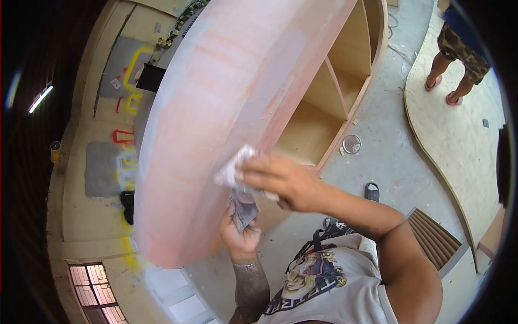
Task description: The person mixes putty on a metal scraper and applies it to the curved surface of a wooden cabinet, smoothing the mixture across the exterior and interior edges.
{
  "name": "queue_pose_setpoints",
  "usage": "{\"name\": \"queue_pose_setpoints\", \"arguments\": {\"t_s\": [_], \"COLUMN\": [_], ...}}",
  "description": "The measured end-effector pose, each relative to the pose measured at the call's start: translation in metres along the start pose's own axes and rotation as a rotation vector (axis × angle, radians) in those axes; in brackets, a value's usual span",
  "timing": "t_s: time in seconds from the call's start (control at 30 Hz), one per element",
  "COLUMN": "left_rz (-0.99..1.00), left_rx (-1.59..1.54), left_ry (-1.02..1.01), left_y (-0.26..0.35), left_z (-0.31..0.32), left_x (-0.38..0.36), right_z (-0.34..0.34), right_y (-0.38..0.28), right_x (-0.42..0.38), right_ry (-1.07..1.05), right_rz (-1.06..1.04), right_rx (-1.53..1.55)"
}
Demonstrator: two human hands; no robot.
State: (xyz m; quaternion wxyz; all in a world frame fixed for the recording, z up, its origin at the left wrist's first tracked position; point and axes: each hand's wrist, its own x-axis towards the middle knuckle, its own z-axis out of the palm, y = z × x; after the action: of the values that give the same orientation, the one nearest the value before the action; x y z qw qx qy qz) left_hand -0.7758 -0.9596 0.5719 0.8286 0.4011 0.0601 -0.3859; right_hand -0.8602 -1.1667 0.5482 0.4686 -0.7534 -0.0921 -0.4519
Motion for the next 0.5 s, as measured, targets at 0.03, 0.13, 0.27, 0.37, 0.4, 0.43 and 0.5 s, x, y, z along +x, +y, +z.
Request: {"name": "queue_pose_setpoints", "arguments": {"t_s": [0.03, 0.13, 0.27, 0.37, 0.4, 0.43, 0.5], "left_rz": [0.023, 0.095, 0.201, 0.209, 0.198, 0.198, 0.199], "left_rx": [0.038, 0.112, 0.135, 0.115, 0.101, 0.096, 0.082], "left_ry": [0.025, 0.031, -0.006, 0.051, 0.074, 0.091, 0.130], "left_y": [0.003, 0.016, 0.020, 0.014, 0.012, 0.010, 0.009], "left_z": [0.005, 0.020, 0.018, 0.015, 0.013, 0.011, 0.002], "left_x": [-0.002, -0.007, -0.018, -0.024, -0.025, -0.026, -0.030], "right_z": [-0.001, -0.018, -0.073, -0.121, -0.130, -0.132, -0.124], "right_y": [-0.008, 0.011, 0.094, 0.132, 0.149, 0.157, 0.164], "right_x": [-0.013, -0.038, -0.021, 0.040, 0.050, 0.057, 0.067], "right_ry": [-0.092, -0.270, 0.057, 0.510, 0.597, 0.598, 0.595], "right_rz": [-0.041, 0.032, 0.203, 0.320, 0.261, 0.248, 0.224], "right_rx": [0.007, -0.089, -0.253, -0.323, -0.363, -0.359, -0.349]}}
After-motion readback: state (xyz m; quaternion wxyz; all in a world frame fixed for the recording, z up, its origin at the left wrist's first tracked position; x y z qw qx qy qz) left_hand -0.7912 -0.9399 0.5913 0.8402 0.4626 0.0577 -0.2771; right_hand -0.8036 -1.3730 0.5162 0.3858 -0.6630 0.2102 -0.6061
